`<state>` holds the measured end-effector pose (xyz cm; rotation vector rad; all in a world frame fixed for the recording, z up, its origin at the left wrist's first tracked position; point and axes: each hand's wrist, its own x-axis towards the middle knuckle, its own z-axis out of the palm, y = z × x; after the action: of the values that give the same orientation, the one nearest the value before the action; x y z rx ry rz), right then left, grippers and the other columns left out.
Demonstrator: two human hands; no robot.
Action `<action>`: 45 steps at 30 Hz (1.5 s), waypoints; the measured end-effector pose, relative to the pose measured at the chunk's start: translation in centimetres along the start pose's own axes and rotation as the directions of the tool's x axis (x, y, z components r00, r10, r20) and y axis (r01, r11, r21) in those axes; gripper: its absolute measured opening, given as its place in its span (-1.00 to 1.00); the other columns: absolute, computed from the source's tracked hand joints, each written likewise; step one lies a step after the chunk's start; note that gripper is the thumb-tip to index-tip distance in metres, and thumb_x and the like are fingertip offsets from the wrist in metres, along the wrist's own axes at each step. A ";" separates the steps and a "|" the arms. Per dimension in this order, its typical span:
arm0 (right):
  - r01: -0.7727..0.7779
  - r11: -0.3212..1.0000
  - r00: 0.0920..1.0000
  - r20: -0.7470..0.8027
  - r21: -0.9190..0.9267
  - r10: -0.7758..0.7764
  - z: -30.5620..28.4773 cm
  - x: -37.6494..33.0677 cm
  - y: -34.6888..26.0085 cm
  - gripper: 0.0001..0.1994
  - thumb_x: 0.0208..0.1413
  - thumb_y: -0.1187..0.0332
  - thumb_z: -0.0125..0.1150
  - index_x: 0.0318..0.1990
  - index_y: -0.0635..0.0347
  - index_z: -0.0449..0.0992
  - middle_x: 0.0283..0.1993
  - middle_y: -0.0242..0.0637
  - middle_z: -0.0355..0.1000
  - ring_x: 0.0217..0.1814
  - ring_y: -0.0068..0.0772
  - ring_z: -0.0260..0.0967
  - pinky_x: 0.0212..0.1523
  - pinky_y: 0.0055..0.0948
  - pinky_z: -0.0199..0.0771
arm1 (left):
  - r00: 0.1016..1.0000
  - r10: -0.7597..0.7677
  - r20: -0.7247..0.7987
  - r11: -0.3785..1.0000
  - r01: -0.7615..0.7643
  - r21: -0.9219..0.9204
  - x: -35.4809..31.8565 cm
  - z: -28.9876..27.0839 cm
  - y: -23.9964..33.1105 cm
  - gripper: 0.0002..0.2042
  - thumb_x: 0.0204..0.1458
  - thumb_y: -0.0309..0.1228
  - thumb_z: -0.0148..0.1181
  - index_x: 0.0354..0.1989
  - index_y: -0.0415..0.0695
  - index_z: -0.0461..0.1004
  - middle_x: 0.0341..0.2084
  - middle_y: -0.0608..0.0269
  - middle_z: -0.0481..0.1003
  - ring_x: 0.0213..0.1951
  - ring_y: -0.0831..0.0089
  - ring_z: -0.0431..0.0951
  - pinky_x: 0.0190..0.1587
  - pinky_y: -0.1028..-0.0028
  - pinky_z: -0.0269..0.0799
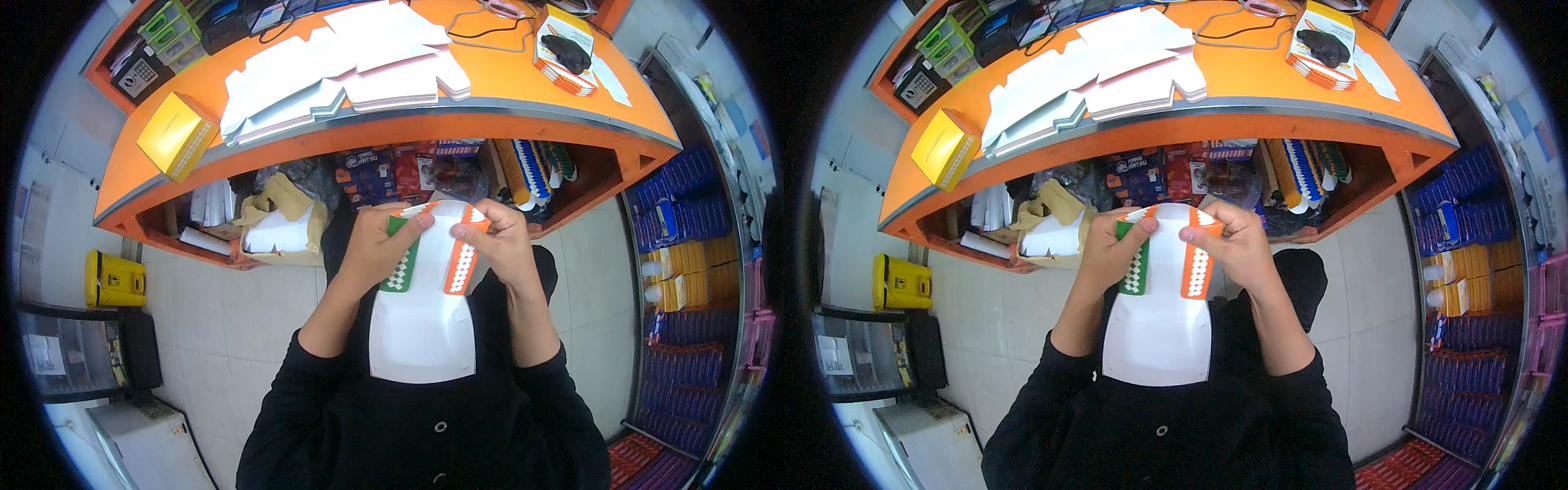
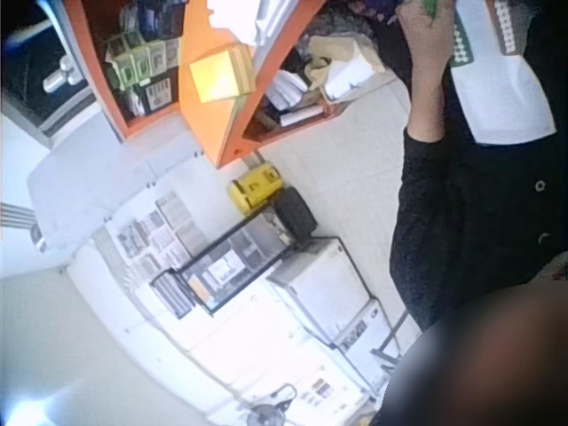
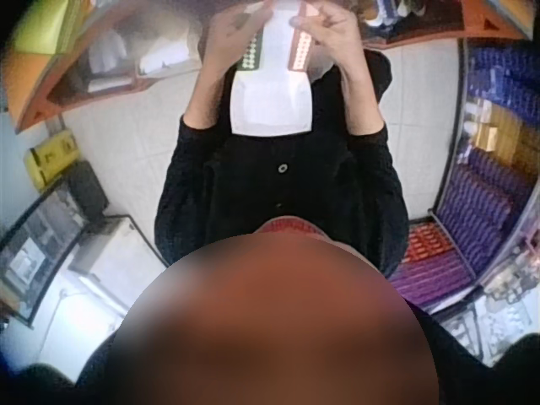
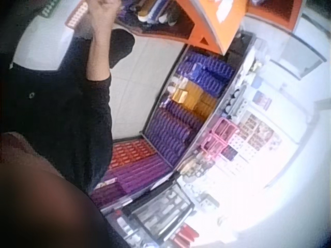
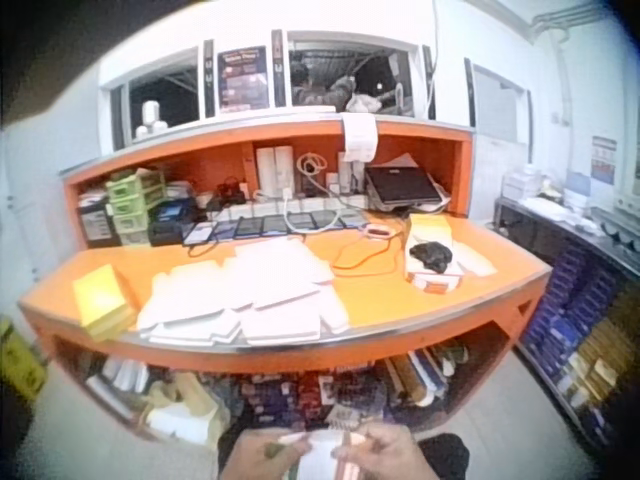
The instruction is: The person assembles small rectangular cardboard boxes by folding and taping the flaps. They repeatedly pick up flat pieces, fold them into box shapes, and secure them with tape, stacking the finished boxes on the counter.
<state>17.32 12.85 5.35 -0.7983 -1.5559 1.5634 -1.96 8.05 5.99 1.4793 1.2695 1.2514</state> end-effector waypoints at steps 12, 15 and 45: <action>0.498 0.570 0.779 0.049 -0.654 -0.625 2.6 -2.5 -2.0 -0.84 0.00 0.42 0.15 -0.35 0.37 0.51 -0.53 -0.23 0.47 -0.52 -0.42 0.46 -0.47 -0.47 0.42 | 0.868 -0.071 -0.492 0.962 -0.072 -0.265 -2.6 -3.5 -2.3 -0.30 -0.10 -0.31 0.29 0.21 -0.22 0.09 -0.05 0.03 0.33 0.03 0.31 0.35 0.09 0.36 0.26; 0.434 0.848 0.870 -0.101 -0.305 -0.482 3.5 -3.3 -0.8 -0.83 0.09 0.41 0.08 -0.30 0.38 0.45 -0.49 -0.17 0.48 -0.55 -0.38 0.46 -0.57 -0.53 0.41 | 0.832 -0.134 -0.539 0.856 -0.177 -0.485 -2.9 -4.6 -3.4 -0.57 -0.02 -0.48 0.17 0.06 -0.24 0.28 -0.17 0.13 0.43 -0.14 0.42 0.46 -0.05 0.44 0.37; 0.252 0.950 0.878 -0.368 -0.187 -0.305 -5.5 12.8 -8.4 -0.57 0.14 0.19 0.09 0.07 0.27 0.25 0.01 -0.12 0.30 0.09 -0.17 0.28 0.03 -0.21 0.37 | 0.693 0.219 -0.687 0.391 0.583 0.712 8.6 -47.1 -3.5 -0.53 0.03 -0.17 0.08 0.04 -0.24 0.34 -0.08 -0.02 0.43 -0.02 0.17 0.43 -0.03 0.31 0.33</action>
<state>16.43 26.26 14.51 -0.8565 -1.4106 1.0220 -48.77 15.77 12.99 1.4082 2.9838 0.9285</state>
